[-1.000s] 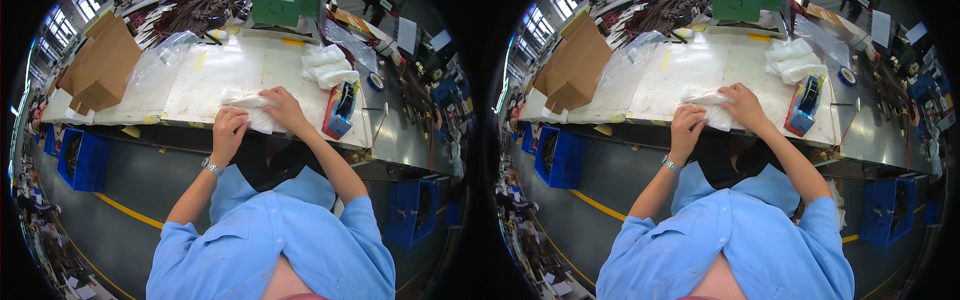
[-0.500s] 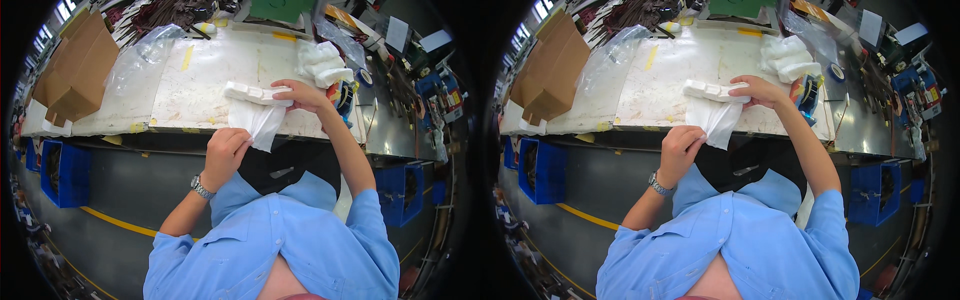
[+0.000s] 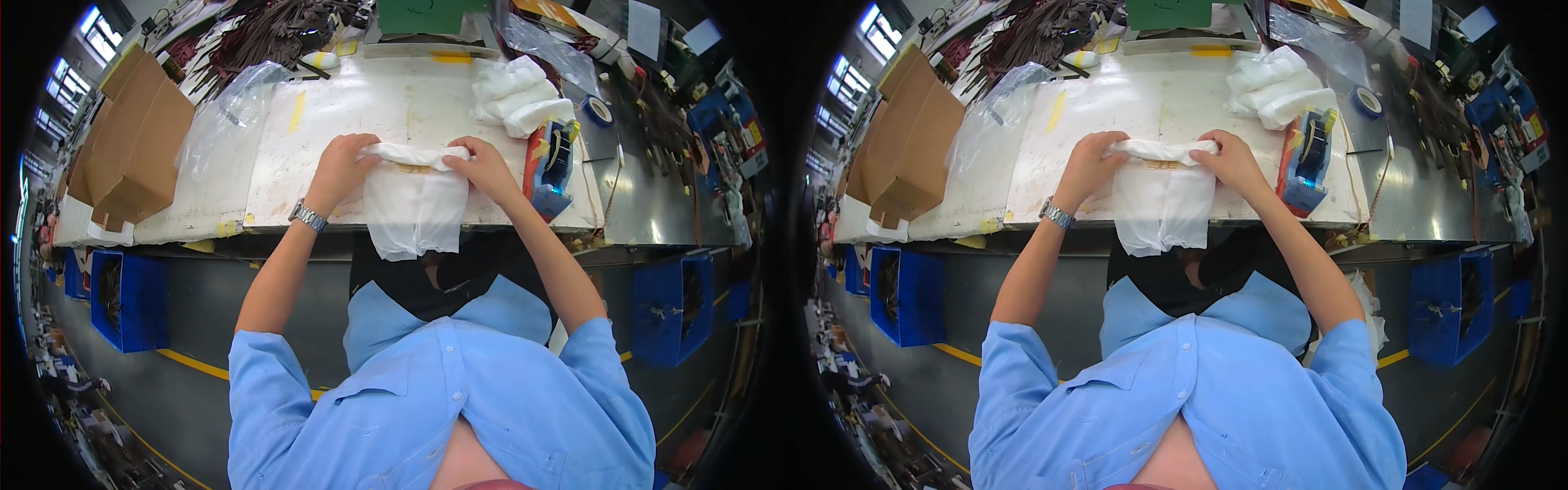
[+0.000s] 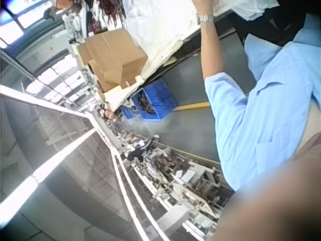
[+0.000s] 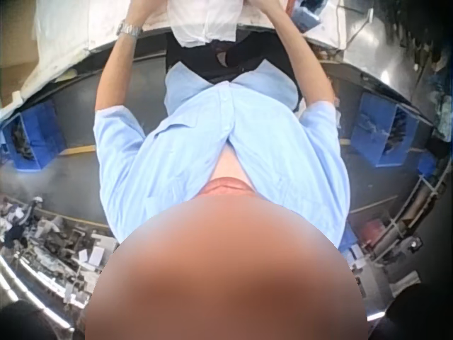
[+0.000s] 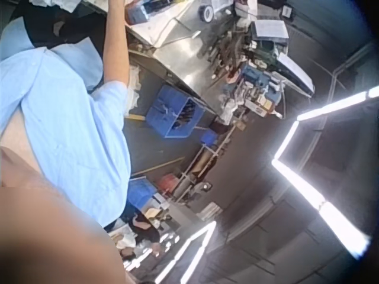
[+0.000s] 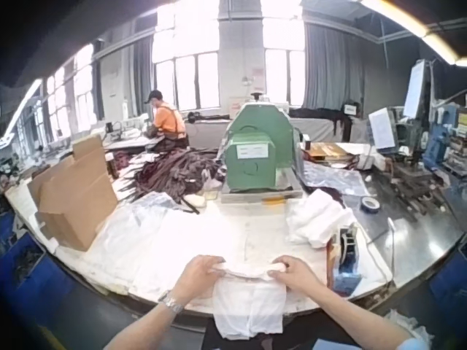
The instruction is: Unpacking gold-colored buckles from packaging and applying protective blue tape to them.
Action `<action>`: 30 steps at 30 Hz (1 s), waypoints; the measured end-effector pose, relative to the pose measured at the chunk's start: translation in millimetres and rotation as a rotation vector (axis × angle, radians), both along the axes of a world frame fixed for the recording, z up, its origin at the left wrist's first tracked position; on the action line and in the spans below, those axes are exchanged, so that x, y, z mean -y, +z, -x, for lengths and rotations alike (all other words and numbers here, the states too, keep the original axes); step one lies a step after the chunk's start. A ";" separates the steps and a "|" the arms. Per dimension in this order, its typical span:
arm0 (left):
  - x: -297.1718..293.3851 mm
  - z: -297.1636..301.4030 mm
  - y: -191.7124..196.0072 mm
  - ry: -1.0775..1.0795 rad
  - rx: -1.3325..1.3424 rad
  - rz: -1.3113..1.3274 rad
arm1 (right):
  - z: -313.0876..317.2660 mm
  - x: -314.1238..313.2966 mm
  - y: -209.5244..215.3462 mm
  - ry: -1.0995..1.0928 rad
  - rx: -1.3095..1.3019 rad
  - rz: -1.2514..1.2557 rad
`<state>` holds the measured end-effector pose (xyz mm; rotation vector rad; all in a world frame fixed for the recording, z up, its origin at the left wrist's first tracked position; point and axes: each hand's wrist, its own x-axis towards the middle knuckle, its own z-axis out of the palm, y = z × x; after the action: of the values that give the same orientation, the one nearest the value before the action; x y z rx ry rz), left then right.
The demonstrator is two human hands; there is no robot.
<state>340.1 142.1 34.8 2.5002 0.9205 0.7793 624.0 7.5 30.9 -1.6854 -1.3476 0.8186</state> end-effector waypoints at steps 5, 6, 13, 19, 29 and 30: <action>-6.4 29.0 26.1 0.059 0.012 0.349 | 21.4 4.8 16.6 -0.001 0.026 0.114; -10.2 32.1 26.2 0.067 -0.004 0.415 | 24.4 4.2 13.5 -0.007 0.017 0.116; -16.8 23.0 10.3 0.270 0.027 -0.003 | 32.3 -15.3 16.6 -0.099 0.532 -0.315; 32.5 2.3 39.4 -0.127 -0.028 -0.385 | 28.1 -28.9 0.9 0.089 0.647 -0.580; 28.0 88.6 36.3 -0.096 -0.204 -0.429 | 6.3 9.7 29.4 0.006 0.712 -0.391; 28.0 96.5 34.7 -0.065 -0.197 -0.402 | 6.7 20.0 33.6 0.012 0.708 -0.392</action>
<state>243.6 114.1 69.5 2.9850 0.8036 0.7704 617.3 -12.4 64.6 -1.7011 -1.8350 -0.0830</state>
